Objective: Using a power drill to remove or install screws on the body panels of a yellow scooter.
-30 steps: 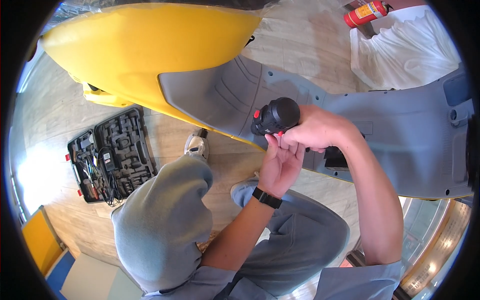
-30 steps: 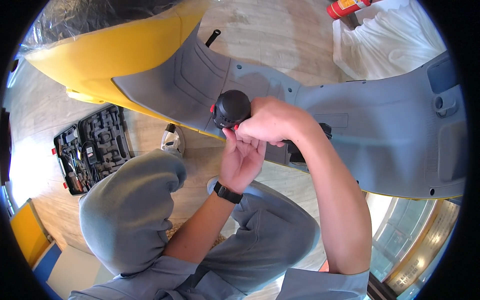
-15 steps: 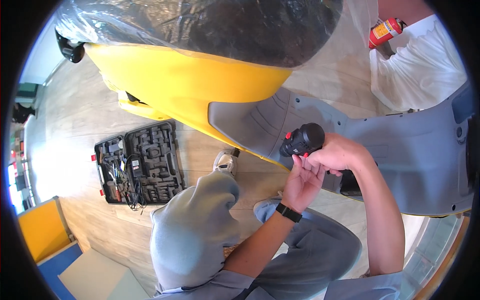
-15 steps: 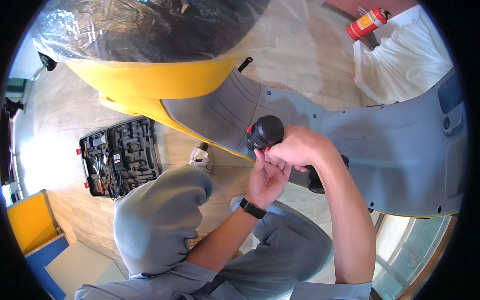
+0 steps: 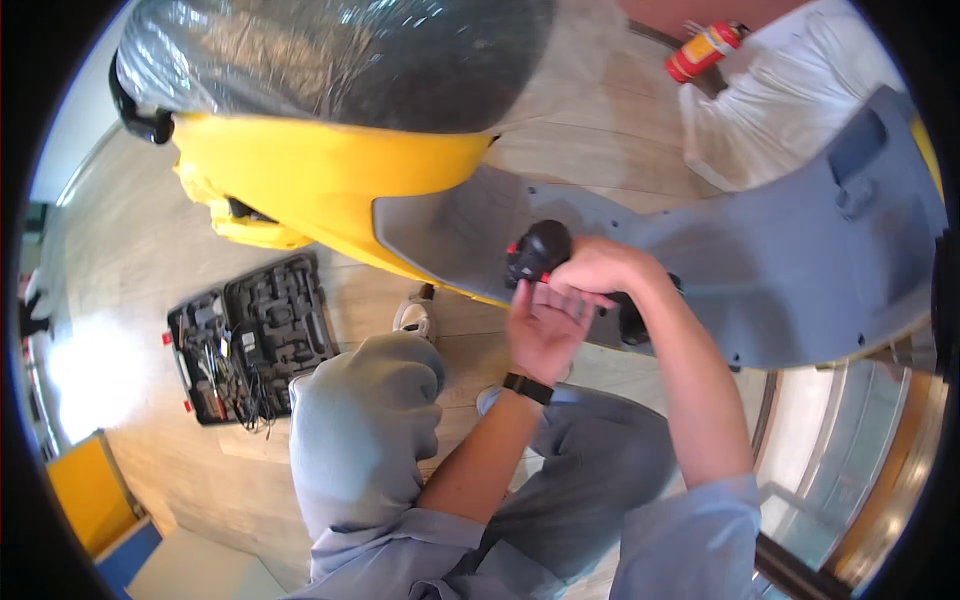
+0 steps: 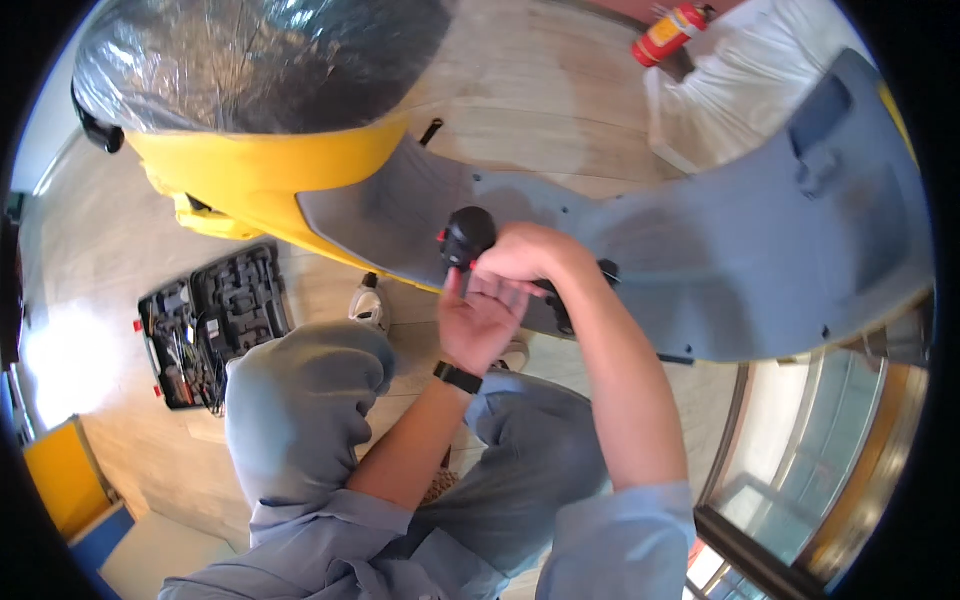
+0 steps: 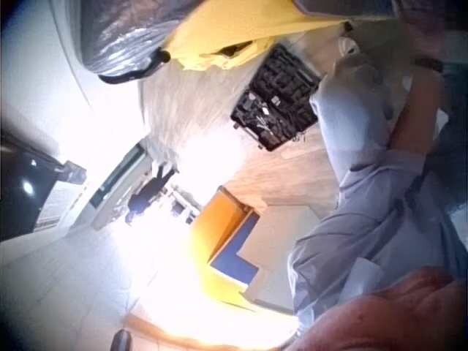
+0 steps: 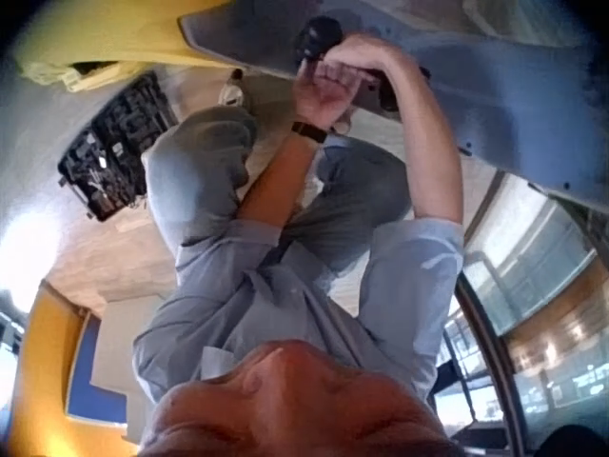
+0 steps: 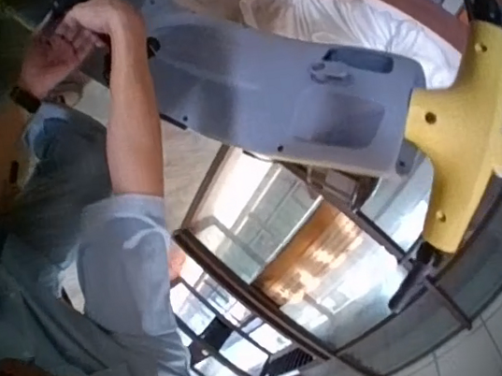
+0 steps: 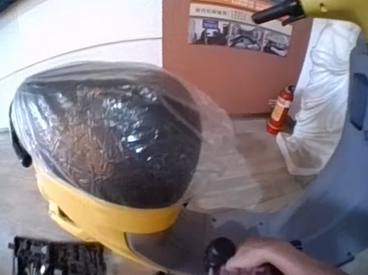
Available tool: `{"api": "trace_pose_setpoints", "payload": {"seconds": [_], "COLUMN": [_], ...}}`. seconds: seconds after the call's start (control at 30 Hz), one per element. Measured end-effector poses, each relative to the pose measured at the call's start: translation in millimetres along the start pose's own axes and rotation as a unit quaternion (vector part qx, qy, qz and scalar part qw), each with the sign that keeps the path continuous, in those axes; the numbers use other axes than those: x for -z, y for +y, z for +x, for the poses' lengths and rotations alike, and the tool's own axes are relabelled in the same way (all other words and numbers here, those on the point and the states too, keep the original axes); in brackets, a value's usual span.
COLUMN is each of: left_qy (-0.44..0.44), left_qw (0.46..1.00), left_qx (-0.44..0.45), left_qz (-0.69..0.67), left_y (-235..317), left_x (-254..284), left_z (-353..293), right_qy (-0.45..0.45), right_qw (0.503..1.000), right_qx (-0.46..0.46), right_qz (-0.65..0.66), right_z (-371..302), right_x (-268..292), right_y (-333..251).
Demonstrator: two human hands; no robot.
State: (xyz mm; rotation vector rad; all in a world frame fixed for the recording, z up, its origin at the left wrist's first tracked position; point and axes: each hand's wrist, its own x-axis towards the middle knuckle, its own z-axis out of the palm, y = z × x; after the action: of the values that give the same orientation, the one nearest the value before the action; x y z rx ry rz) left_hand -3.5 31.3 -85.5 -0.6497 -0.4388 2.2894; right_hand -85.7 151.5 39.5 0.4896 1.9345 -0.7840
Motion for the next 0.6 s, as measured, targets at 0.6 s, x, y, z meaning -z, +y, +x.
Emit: {"api": "trace_pose_setpoints", "payload": {"seconds": [0.6], "left_qy": [-0.030], "left_qw": [0.777], "left_qx": [0.198], "left_qz": [0.597], "left_y": [-64.2], "left_x": [-156.9], "left_z": [-43.8], "right_qy": [0.251], "right_qw": [0.671], "right_qx": [0.233], "right_qz": [0.658], "right_z": [-174.6], "right_x": [-127.7], "right_y": [94.8]}}
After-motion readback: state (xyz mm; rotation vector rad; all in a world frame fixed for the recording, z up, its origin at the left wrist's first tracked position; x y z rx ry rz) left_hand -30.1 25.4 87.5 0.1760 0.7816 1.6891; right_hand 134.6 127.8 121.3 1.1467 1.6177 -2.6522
